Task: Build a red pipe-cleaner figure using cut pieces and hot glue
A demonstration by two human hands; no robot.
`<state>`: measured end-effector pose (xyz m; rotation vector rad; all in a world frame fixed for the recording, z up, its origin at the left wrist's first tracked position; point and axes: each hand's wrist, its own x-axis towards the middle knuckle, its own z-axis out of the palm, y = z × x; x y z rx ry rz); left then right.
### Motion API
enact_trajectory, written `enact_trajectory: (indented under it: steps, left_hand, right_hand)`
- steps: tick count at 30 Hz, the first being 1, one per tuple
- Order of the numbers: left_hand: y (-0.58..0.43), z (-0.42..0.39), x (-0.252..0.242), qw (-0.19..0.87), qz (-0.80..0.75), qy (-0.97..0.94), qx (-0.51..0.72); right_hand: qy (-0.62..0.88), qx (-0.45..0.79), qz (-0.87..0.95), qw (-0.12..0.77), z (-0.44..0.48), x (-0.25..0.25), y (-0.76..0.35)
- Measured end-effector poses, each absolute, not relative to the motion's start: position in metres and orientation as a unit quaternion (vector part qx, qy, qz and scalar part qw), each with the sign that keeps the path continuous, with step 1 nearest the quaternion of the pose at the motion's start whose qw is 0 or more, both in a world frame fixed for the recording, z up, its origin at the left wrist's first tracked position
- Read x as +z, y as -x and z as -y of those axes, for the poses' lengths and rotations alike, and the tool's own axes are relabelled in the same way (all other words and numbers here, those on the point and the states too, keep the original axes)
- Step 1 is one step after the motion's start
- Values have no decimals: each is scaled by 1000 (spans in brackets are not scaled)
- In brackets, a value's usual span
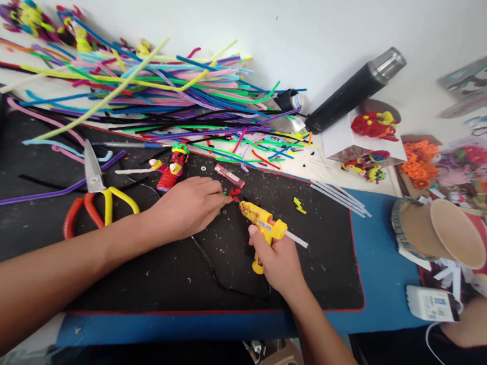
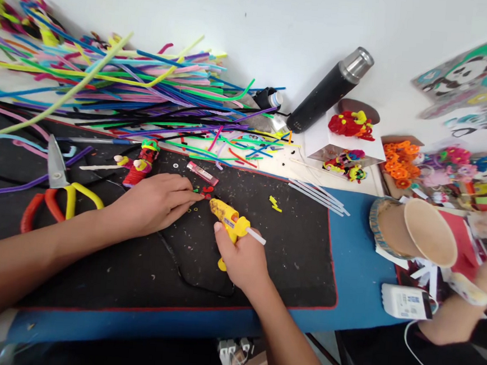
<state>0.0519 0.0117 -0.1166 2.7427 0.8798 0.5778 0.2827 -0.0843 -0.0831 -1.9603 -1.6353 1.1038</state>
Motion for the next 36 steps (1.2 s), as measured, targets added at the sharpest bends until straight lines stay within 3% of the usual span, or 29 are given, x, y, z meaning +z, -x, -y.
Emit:
enact_trajectory:
  steps: [28,36]
  left_hand:
    - [-51,-12,-119,105,-297,-929,196]
    - [-51,-13,-119,130,-303,-924,193]
  right_hand:
    - [701,407,528,252,87,-91,-280]
    - [684,436,459,363,90,-92,-278]
